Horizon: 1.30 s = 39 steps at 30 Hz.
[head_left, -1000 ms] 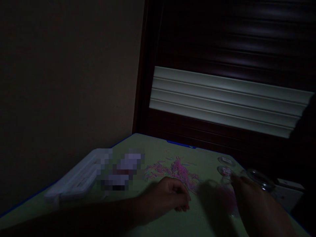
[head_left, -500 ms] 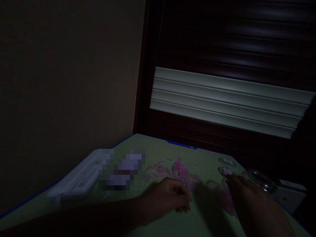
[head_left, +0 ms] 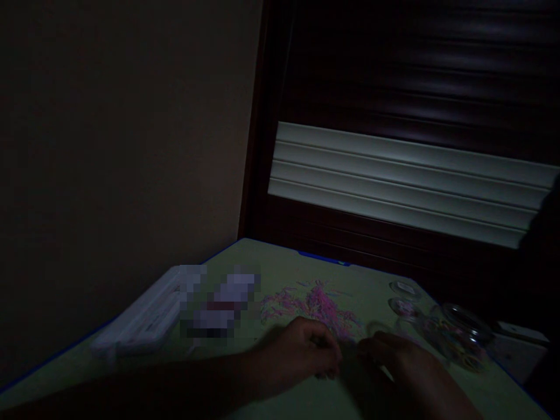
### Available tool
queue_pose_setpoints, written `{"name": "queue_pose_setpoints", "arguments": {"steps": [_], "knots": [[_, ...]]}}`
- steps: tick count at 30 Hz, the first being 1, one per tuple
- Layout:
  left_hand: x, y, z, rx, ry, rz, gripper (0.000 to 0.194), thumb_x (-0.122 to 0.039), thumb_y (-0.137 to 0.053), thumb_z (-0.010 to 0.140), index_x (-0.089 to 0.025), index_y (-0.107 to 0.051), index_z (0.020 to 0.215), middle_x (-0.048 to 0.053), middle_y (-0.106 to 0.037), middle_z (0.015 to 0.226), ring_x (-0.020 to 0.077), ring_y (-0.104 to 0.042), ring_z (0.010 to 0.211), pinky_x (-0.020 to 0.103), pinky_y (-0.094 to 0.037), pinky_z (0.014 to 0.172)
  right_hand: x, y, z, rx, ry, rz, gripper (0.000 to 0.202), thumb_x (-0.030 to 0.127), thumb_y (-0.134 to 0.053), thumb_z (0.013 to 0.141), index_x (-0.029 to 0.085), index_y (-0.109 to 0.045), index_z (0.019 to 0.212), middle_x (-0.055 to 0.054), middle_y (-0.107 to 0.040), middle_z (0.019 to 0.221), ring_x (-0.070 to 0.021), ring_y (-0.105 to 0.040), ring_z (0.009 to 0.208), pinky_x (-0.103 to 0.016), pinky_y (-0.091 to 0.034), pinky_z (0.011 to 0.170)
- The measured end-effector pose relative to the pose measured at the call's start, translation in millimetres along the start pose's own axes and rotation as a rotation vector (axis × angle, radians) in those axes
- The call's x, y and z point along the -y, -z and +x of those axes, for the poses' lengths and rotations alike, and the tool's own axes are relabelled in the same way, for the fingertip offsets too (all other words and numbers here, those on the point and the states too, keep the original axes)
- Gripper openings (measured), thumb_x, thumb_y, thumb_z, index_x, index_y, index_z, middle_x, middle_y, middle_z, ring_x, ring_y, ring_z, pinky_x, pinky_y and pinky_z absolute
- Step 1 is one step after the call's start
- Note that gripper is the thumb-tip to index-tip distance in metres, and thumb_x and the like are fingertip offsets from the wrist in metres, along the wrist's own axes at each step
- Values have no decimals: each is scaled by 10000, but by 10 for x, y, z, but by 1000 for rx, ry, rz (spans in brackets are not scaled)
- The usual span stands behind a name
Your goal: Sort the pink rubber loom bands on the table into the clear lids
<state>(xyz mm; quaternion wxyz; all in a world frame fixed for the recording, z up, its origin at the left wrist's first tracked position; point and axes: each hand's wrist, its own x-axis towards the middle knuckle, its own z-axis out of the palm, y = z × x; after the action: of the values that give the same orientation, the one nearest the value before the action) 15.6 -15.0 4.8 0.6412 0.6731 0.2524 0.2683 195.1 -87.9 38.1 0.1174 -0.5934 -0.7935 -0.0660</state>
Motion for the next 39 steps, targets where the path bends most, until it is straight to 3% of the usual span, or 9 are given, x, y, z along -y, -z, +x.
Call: {"name": "queue_pose_setpoints", "arguments": {"steps": [3, 6, 12, 18, 22, 28, 39], "knots": [[-25, -1, -37, 14, -20, 44, 127, -253, -598, 696, -130, -609, 725, 2, -601, 674, 117, -549, 640, 236, -425, 628, -62, -39, 8, 26, 14, -4, 229, 85, -472, 715, 220, -642, 789, -39, -630, 738, -177, -599, 685, -227, -405, 584], [-118, 28, -101, 8, -61, 241, 121, -244, -567, 725, -135, -618, 739, -2, -594, 693, 114, -542, 659, 222, -414, 633, -104, -73, 18, 48, 37, -17, 224, 91, -468, 716, 213, -641, 789, -46, -629, 737, -192, -601, 700, -239, -410, 573], [-294, 280, -88, -78, -375, 842, 161, -114, -459, 750, -142, -613, 711, -21, -542, 642, 93, -491, 605, 188, -339, 560, -70, -16, 16, 59, 56, -5, 259, 86, -457, 711, 219, -653, 817, -52, -644, 758, -195, -606, 715, -250, -422, 604], [-445, 619, -56, -214, -327, 1244, 174, -129, -426, 800, -150, -595, 764, 19, -577, 748, 137, -532, 702, 220, -376, 632, -98, -57, 15, 63, 41, -67, 242, 95, -480, 716, 222, -657, 822, -46, -646, 747, -195, -608, 683, -244, -414, 544], [-478, 771, -76, -260, -175, 1544, 219, -98, -376, 816, -145, -588, 797, 63, -593, 794, 177, -562, 734, 264, -402, 657, -108, -76, 15, 59, 49, -63, 255, 84, -492, 697, 235, -655, 821, -37, -645, 741, -201, -608, 700, -256, -422, 567], [-353, 888, -36, -273, -115, 1589, 218, -90, -382, 806, -141, -593, 810, 94, -602, 823, 213, -579, 760, 296, -418, 664, -65, -17, 13, 62, 31, -21, 243, 92, -494, 705, 227, -664, 814, -44, -653, 757, -185, -610, 705, -233, -416, 588], [-286, 887, -48, -262, -43, 1517, 212, -201, -399, 824, -145, -601, 796, 87, -596, 819, 200, -582, 764, 292, -418, 707, 1, 78, 12, 89, 20, -31, 243, 104, -474, 735, 225, -662, 830, -50, -657, 789, -192, -609, 741, -244, -427, 623]]}}
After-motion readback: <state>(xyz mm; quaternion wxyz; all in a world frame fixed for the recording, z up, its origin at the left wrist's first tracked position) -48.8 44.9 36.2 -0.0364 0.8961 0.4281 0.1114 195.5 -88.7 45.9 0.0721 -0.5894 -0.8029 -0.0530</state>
